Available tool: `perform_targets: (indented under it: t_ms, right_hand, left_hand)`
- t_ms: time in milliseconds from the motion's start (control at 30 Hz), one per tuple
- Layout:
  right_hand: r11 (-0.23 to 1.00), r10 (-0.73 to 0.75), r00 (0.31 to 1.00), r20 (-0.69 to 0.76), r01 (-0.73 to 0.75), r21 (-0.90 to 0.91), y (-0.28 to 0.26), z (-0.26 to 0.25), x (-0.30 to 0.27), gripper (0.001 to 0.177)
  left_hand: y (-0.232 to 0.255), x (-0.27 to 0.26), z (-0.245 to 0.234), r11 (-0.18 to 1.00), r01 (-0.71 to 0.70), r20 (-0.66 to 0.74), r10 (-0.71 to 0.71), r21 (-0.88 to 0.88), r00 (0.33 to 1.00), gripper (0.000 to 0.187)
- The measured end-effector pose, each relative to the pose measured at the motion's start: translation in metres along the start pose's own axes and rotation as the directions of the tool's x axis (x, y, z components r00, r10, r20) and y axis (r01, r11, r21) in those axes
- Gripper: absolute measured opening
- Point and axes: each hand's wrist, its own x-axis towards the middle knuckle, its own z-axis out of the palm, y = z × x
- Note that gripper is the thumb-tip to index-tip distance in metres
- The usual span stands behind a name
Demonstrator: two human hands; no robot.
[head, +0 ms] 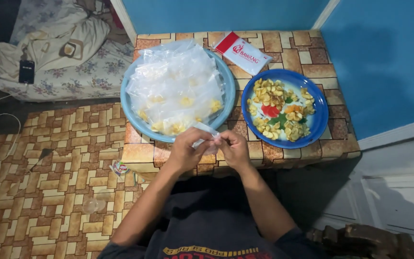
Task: A person is manually sorting and packaging small food items into individual plastic bags at a table.
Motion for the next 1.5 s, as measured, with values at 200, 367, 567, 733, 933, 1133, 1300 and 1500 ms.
perform_targets:
  t_ms: [200, 367, 567, 733, 933, 1133, 1300, 1500]
  right_hand:
    - [0.886, -0.155, 0.980, -0.125, 0.081, -0.457, -0.024, 0.001, 0.004, 0.003]
    - [0.634, -0.589, 0.796, -0.137, 0.350, -0.690, -0.024, 0.011, 0.008, 0.023]
    - [0.550, -0.686, 0.723, 0.076, 0.584, -0.597, -0.060, 0.035, -0.001, 0.008]
    - [0.679, -0.446, 0.892, 0.070, 0.388, -0.623, -0.052, 0.033, -0.003, 0.019]
    - [0.643, -0.391, 0.916, 0.088, 0.340, -0.686, -0.054, 0.033, -0.008, 0.027]
    - [0.822, -0.072, 0.997, 0.025, 0.074, -0.564, -0.046, 0.031, -0.008, 0.043]
    - [0.790, -0.227, 0.971, 0.068, 0.225, -0.571, -0.047, 0.026, 0.000, 0.035]
    - [0.816, -0.067, 0.992, 0.108, 0.116, -0.566, -0.034, 0.018, -0.004, 0.032]
  left_hand:
    - [0.007, 0.004, -0.008, 0.995, 0.012, -0.140, 0.003, 0.104, 0.990, 0.011]
    - [0.012, 0.006, -0.005, 0.963, -0.044, -0.222, 0.105, 0.265, 0.969, 0.014]
    - [0.025, 0.013, -0.007, 0.880, -0.146, -0.209, 0.263, 0.452, 0.942, 0.015]
    - [0.033, 0.015, -0.005, 0.855, -0.151, -0.191, 0.278, 0.497, 0.941, 0.013]
    - [0.032, 0.014, -0.003, 0.865, -0.143, -0.181, 0.257, 0.481, 0.949, 0.015]
    - [0.022, 0.010, -0.001, 0.919, -0.115, -0.157, 0.186, 0.376, 0.970, 0.019]
    - [0.015, 0.006, 0.002, 0.956, -0.093, -0.116, 0.129, 0.277, 0.985, 0.016]
    - [0.015, 0.009, -0.006, 0.948, -0.149, -0.031, 0.164, 0.282, 0.986, 0.014]
